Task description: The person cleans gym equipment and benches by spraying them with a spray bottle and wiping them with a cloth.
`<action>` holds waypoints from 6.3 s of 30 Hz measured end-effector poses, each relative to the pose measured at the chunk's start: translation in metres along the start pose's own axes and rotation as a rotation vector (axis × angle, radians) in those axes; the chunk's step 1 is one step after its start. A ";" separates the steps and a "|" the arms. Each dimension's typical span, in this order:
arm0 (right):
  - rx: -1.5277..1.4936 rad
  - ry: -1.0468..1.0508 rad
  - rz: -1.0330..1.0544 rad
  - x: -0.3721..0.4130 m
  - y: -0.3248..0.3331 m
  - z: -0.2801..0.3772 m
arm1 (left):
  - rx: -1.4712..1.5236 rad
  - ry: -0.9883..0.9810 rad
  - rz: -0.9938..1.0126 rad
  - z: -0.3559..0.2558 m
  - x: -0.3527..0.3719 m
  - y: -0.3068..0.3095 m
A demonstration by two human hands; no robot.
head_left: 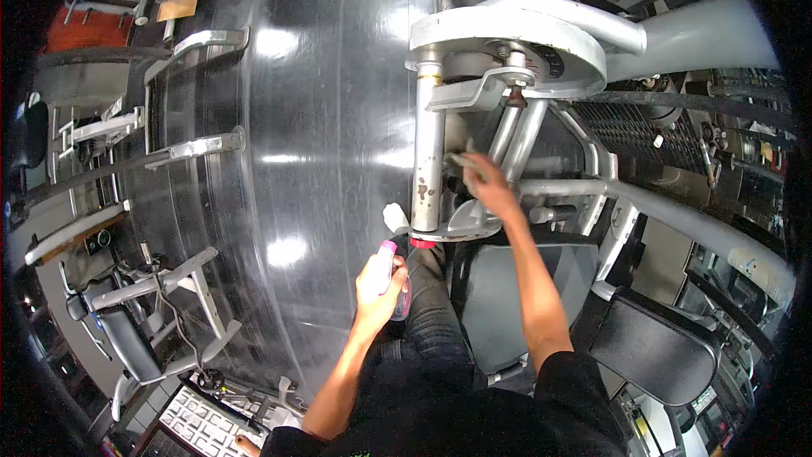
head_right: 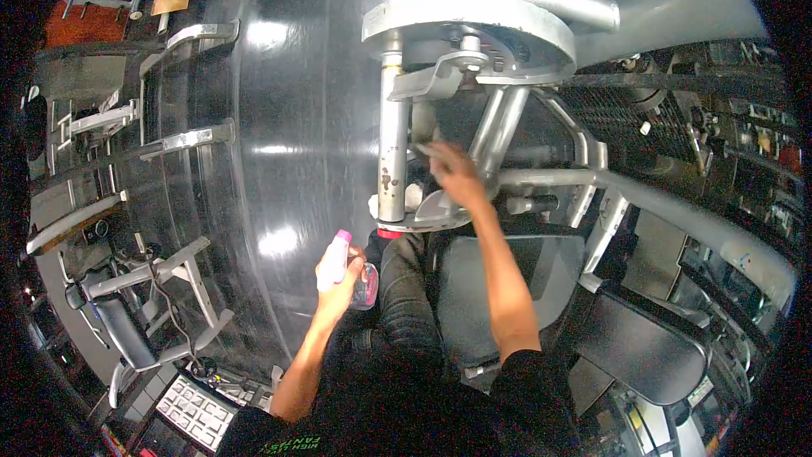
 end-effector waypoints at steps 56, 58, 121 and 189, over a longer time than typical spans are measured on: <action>-0.009 -0.151 0.008 0.072 0.048 0.031 | 0.005 -0.011 0.059 0.002 0.006 0.014; 0.171 -0.176 -0.172 0.064 0.050 0.029 | 0.002 -0.022 0.056 0.000 0.006 0.015; -1.332 -0.083 -0.832 -0.032 0.181 0.010 | 0.097 0.018 0.032 -0.001 0.011 -0.006; 1.295 0.453 -0.436 -0.098 0.063 0.205 | 0.193 0.003 -0.192 -0.016 0.007 0.086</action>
Point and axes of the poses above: each hand's wrist, its own x-axis away from the middle knuckle, its own y-axis out of the back of the hand, z = x × y, the point moved 8 cm from there along -x, towards the middle knuckle, and after that the axes turned 14 degrees about x, right-handed, at the moved point
